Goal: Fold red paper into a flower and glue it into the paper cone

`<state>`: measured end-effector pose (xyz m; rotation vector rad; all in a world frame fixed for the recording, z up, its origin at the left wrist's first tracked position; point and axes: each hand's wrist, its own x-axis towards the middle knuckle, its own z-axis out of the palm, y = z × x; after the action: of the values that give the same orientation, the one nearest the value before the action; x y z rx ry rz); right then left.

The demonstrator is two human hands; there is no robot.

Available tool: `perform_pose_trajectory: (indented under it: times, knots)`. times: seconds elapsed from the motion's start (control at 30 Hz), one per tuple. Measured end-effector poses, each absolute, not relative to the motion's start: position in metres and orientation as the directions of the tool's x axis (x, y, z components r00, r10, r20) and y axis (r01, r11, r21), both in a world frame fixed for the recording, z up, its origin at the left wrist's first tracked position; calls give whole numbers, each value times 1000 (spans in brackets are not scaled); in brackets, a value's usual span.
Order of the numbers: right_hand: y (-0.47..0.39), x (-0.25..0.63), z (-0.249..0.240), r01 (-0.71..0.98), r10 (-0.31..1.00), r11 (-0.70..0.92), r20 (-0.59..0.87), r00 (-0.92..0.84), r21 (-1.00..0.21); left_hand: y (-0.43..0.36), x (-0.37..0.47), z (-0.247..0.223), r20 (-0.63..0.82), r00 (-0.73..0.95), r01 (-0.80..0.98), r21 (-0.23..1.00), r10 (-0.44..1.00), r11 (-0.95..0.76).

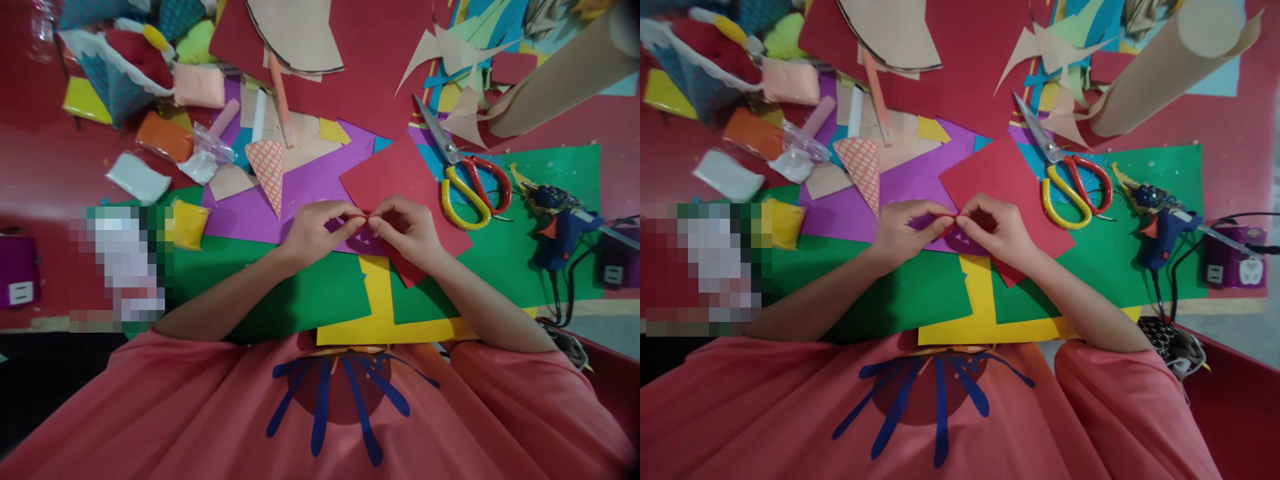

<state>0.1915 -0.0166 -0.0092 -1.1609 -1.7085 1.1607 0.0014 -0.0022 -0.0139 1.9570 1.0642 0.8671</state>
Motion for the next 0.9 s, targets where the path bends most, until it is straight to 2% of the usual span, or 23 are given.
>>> perform_pose_trajectory:
  times: [0.1, 0.23, 0.33, 0.43, 0.57, 0.73, 0.9]
  knots:
    - [-14, 192, -7, 280, 920, 172, 52, -387, -945, -2, 4, -12, 109, 402, 364, 892, 909, -268]
    - [-15, 190, -6, 218, 959, 125, 62, -275, -968, -1, 5, -14, -4, 380, 248, 964, 925, -98]
    - [-14, 192, -6, 131, 959, 32, -7, -283, -991, 0, 5, -17, -36, 378, 178, 984, 925, -34]
    - [-10, 196, -7, 186, 908, 12, -68, -413, -982, -1, 4, -21, 29, 330, 188, 977, 943, -96]
    - [-8, 199, -8, 267, 841, 134, -33, -539, -954, -2, 2, -20, 103, 341, 221, 957, 934, -186]
    - [-10, 199, -10, 299, 837, 204, 7, -547, -932, -2, 2, -17, 102, 404, 206, 958, 909, -199]
    - [-9, 201, -11, 194, 820, 207, 62, -570, -959, -1, 0, -21, 176, 419, 62, 973, 891, -221]
